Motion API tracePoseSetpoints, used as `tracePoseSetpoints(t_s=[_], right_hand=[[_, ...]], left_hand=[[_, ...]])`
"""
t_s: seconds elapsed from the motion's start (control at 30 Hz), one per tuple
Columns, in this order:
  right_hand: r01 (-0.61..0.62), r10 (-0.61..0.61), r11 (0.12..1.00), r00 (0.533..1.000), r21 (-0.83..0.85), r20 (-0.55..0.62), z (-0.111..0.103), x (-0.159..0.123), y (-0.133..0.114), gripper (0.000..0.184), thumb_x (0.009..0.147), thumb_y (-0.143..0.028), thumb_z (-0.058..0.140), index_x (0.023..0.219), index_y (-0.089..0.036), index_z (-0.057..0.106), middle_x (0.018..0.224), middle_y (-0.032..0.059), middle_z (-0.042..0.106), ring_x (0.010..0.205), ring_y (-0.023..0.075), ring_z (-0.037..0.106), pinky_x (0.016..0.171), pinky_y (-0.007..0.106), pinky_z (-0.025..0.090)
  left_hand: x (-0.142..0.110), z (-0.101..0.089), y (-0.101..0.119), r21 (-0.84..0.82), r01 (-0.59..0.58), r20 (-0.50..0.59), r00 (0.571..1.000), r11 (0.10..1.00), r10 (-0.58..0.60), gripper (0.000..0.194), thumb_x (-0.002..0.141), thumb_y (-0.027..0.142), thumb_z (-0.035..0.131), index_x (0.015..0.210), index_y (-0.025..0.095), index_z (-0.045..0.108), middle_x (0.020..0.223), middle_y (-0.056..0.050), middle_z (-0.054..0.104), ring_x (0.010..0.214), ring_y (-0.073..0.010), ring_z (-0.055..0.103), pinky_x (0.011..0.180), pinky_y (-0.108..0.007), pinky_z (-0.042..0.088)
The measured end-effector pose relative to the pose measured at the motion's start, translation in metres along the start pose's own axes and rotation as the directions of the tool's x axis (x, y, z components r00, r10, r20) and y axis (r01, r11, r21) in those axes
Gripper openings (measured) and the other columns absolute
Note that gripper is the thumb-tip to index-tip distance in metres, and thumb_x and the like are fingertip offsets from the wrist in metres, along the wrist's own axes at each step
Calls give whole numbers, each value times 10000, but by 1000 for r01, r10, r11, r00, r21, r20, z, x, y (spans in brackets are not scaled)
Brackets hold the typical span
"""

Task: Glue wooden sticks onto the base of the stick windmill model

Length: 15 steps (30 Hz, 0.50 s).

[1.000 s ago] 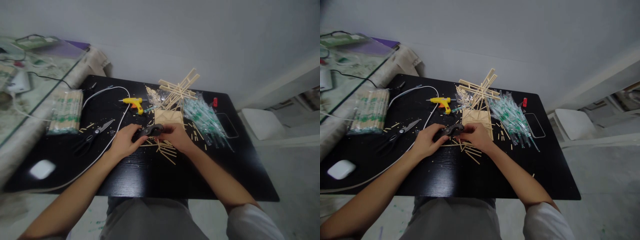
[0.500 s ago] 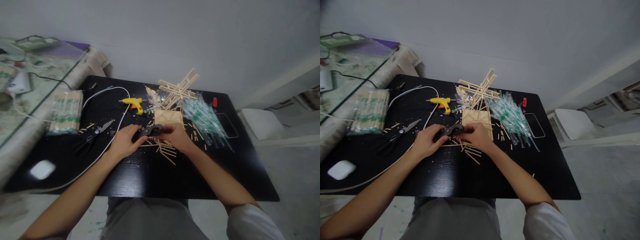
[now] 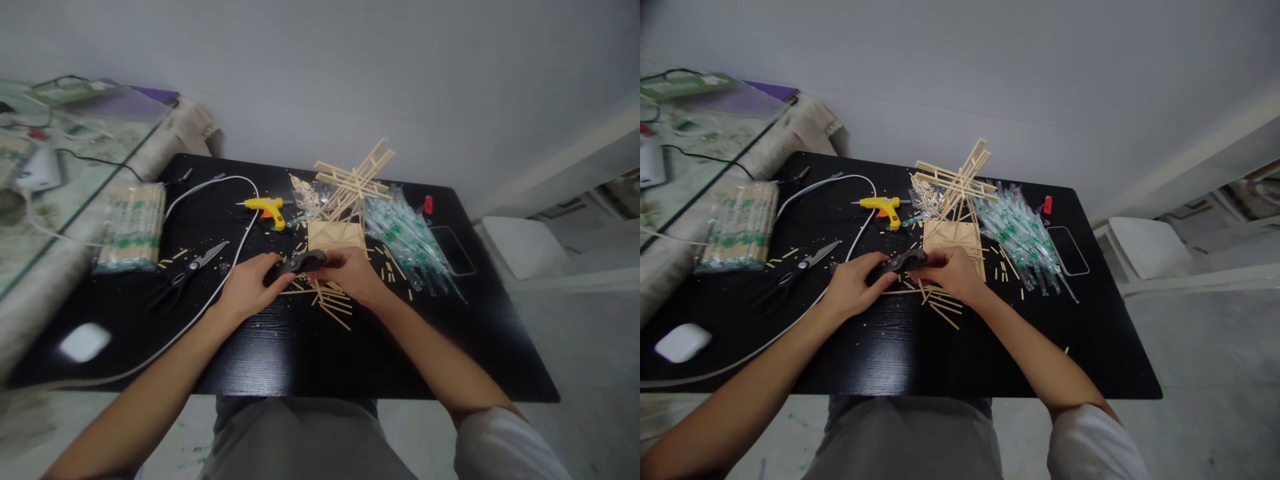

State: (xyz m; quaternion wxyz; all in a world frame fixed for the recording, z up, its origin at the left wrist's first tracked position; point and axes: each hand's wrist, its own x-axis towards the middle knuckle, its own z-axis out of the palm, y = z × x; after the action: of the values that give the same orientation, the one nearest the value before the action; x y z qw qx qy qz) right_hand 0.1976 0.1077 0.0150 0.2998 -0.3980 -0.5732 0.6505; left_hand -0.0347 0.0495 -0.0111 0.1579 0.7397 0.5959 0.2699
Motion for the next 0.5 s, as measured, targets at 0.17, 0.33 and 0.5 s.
tracePoseSetpoints(t_s=[0.17,0.33,0.5], right_hand=[[-31,30,998,999,56,18,-1,0,-5,404,589,-460,977,768,-169,762,691,8,743,609,142,674,620,272,572],[5,-6,1000,999,30,33,-10,-2,-15,404,665,-408,942,965,-189,783,745,4,756,628,143,697,607,271,603],[57,-48,985,997,-163,63,-21,-6,-20,275,785,-304,842,1030,-193,784,806,23,758,647,147,705,611,272,595]], left_hand=[[1,-2,2,-78,42,-34,998,996,-45,477,976,620,482,1056,190,671,962,-73,747,874,-249,697,805,-335,503],[3,-6,0,-168,195,-66,976,966,-209,445,1000,567,442,899,191,657,702,0,654,640,-170,581,667,-283,427],[6,-6,1,-199,226,-41,970,954,-238,459,968,593,477,851,189,662,674,14,642,613,-153,539,646,-272,402]])
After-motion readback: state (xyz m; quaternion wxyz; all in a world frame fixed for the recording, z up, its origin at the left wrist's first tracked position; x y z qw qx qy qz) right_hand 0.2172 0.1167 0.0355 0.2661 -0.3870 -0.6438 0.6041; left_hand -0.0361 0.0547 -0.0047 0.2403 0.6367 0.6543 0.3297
